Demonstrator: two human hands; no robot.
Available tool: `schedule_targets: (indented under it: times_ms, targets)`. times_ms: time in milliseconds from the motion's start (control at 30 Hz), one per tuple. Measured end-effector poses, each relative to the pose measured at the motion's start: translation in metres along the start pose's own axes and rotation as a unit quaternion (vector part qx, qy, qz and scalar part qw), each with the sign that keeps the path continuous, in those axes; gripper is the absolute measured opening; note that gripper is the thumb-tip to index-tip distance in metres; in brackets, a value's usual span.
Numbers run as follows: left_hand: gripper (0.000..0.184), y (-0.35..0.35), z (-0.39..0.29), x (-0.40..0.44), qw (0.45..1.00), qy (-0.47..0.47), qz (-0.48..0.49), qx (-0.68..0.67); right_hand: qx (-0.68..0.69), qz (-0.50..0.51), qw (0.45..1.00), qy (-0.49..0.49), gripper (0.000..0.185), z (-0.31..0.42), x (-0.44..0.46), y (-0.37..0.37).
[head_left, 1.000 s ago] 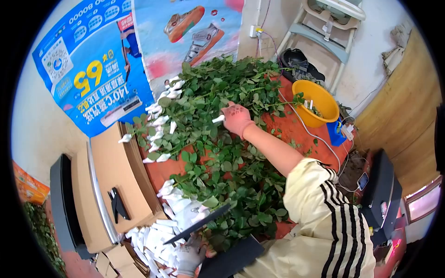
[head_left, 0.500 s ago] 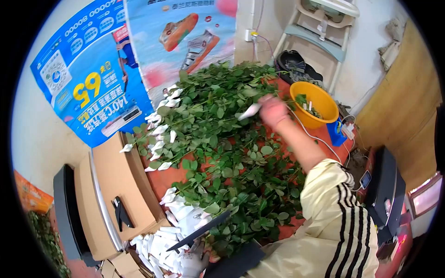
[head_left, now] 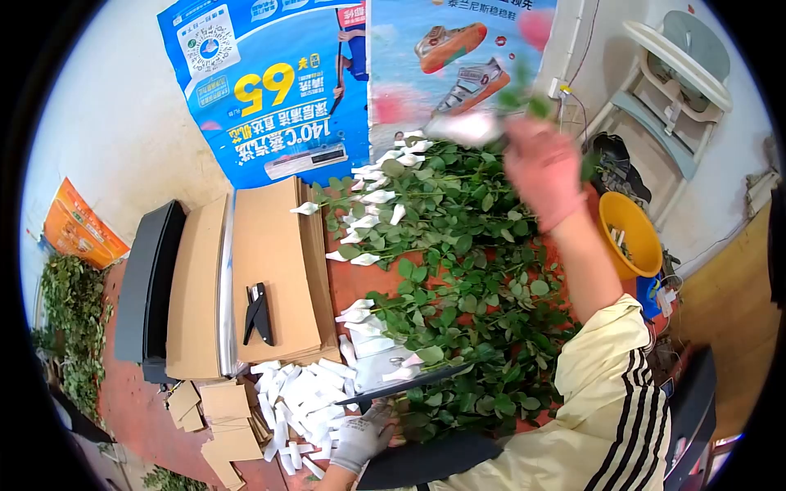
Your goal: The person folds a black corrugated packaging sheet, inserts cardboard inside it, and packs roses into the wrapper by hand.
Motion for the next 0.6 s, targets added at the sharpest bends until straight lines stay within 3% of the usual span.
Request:
schedule_targets:
  times_ms: [33,67,133,167,200,233,300,367,400,433,500,533,600]
  targets:
    - [0.05,-0.001,-0.002,0.0,1.0,-0.001,0.002,-0.001,-0.016,0.066,0.997,-0.03,0.008,0.033,-0.02,0.02]
    - [0.05,-0.003,-0.005,-0.001,1.0,-0.013,0.009,-0.011,0.038,0.194,0.98,-0.035,0.008,0.059,-0.046,0.046]
    - [0.048,0.001,-0.001,0.0,1.0,0.012,0.007,-0.012,0.094,0.198,0.967,-0.129,0.005,0.104,-0.118,0.102]
    - [0.048,0.008,0.004,-0.003,1.0,0.021,0.004,-0.004,-0.003,0.313,0.934,-0.175,0.007,0.124,-0.142,0.118]
    - [0.047,0.014,0.005,-0.005,0.999,0.053,-0.01,0.001,0.026,0.495,0.852,-0.17,0.013,0.134,-0.17,0.154]
    - [0.046,0.011,0.003,-0.003,0.996,0.084,-0.022,0.007,0.12,0.495,0.846,-0.159,0.019,0.143,-0.174,0.171]
    - [0.037,0.01,0.007,-0.002,0.998,0.045,-0.027,-0.02,0.211,0.294,0.93,-0.068,0.021,0.137,-0.137,0.18]
    - [0.046,0.0,0.0,0.001,0.995,0.033,-0.031,-0.091,0.174,0.321,0.931,0.016,0.021,0.127,-0.096,0.205]
    - [0.047,-0.012,-0.007,0.002,0.992,-0.004,-0.022,-0.127,0.105,0.414,0.904,0.027,0.026,0.123,-0.1,0.252]
    - [0.047,-0.014,-0.01,0.005,0.992,0.001,-0.021,-0.121,0.104,0.409,0.906,0.034,0.026,0.118,-0.103,0.27]
    - [0.03,-0.036,-0.029,0.004,0.986,0.119,-0.116,-0.025,-0.005,0.462,0.887,0.011,0.038,0.112,-0.118,0.302]
    - [0.032,-0.032,-0.025,0.005,0.995,0.068,-0.059,-0.046,-0.034,0.421,0.906,0.004,0.039,0.109,-0.116,0.293]
    - [0.032,-0.041,-0.033,0.006,0.993,0.076,-0.069,-0.06,-0.053,0.447,0.892,-0.034,0.039,0.113,-0.119,0.3]
Point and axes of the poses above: each hand's wrist, its own x-axis towards the middle knuckle, its own y-axis out of the palm, z = x × y, the point moved 9 cm from there along x, towards the middle knuckle, and after that the axes turned 11 degrees about y, right-handed, at the moved point
